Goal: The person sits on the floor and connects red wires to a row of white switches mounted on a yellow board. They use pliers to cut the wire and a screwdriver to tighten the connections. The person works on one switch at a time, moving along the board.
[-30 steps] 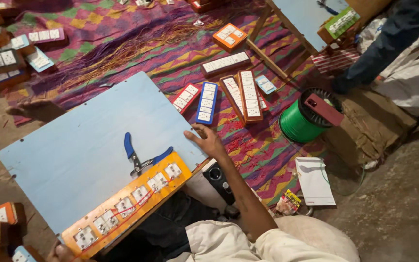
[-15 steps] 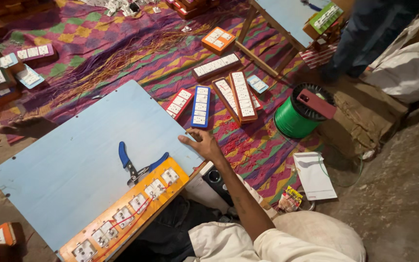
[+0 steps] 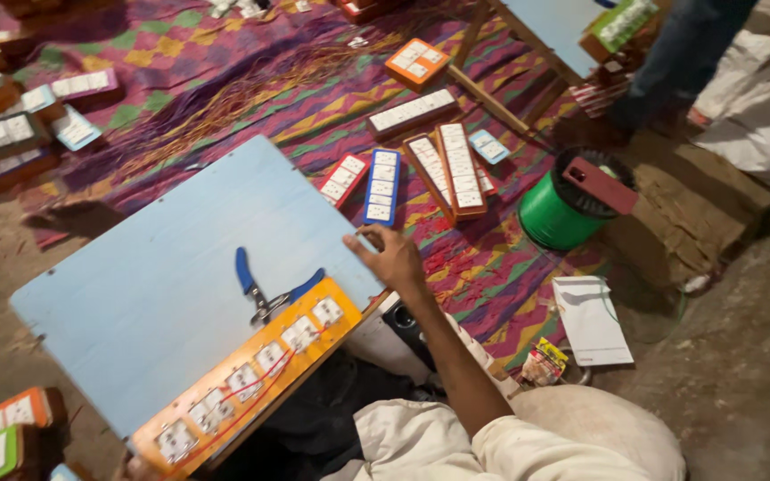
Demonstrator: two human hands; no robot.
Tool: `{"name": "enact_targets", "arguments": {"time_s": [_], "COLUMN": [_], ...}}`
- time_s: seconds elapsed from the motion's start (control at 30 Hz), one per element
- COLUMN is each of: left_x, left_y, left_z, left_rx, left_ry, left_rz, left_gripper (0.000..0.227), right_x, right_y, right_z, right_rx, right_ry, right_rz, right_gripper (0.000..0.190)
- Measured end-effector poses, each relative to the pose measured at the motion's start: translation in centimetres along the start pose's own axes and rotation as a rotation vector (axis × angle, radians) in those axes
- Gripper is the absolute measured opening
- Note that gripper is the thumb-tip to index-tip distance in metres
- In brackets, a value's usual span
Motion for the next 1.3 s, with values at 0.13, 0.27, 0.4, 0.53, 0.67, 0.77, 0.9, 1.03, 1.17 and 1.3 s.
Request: {"name": "enact_targets", "arguments": {"time_s": [0.13,0.27,0.4,0.53,0.67,0.77,0.9,1.03,1.17,1.3], "left_x": [0.5,-1.9,-7.1,-14.0,-19.3,-21.1,-22.4,-21.4,-20.6,-20.2], "left_y": [3.8,8.2,8.8,10.8,13.9,16.0,17.6,16.1,14.2,13.5], "left_z": [-0.7,-0.8,-2.8,-3.9,-5.2,-8.2,-10.8,-10.7,-10.4,-10.2], "left_rx": [0.106,0.091,0.105,0.042,0.222,0.545,0.555,0.449,0.457,0.524], "left_ry": [0.207,-0.071,-0.096,-0.322,-0.336,-0.307,-0.29,-0.403,-0.358,-0.4], "left_rz": [-0.052,0.059,0.032,-0.351,-0.341,-0.043,-0.35,-0.463,-0.48,-0.605], "left_gripper": [0.042,0.045,0.041,0.029,0.026,0.035,0.034,0.019,0.02,0.021], "right_x": [-2.1,-3.7,-2.7,2.2,8.7,14.1,18.1,17.2,12.8,8.6], "right_y": [-1.6,-3.1,-3.0,-1.1,0.7,2.1,4.1,1.7,-3.3,-5.6], "right_z": [-1.2,-2.6,-1.8,0.5,1.8,0.9,-1.9,-3.7,-3.2,-2.2], "right_rx": [0.024,0.14,0.059,-0.131,0.123,0.572,0.916,0.761,0.575,0.237], "right_ry": [-0.071,-0.291,-0.081,0.102,0.007,-0.045,0.145,0.262,0.515,0.569], "right_rz": [-0.03,0.024,-0.007,0.252,0.45,0.622,0.99,1.157,1.161,1.063], "right_gripper": [0.062,0.051,0.047,0.046,0.04,0.039,0.05,0.057,0.077,0.113]}}
Point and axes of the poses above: each hand's wrist, its own y-axis away from the middle knuckle, its own z-axis out of the back of the hand, x = y × z, the point moved 2 cm from there along -y, towards the middle knuckle, and after that the axes turned 12 degrees about y, right-handed, at the moved point
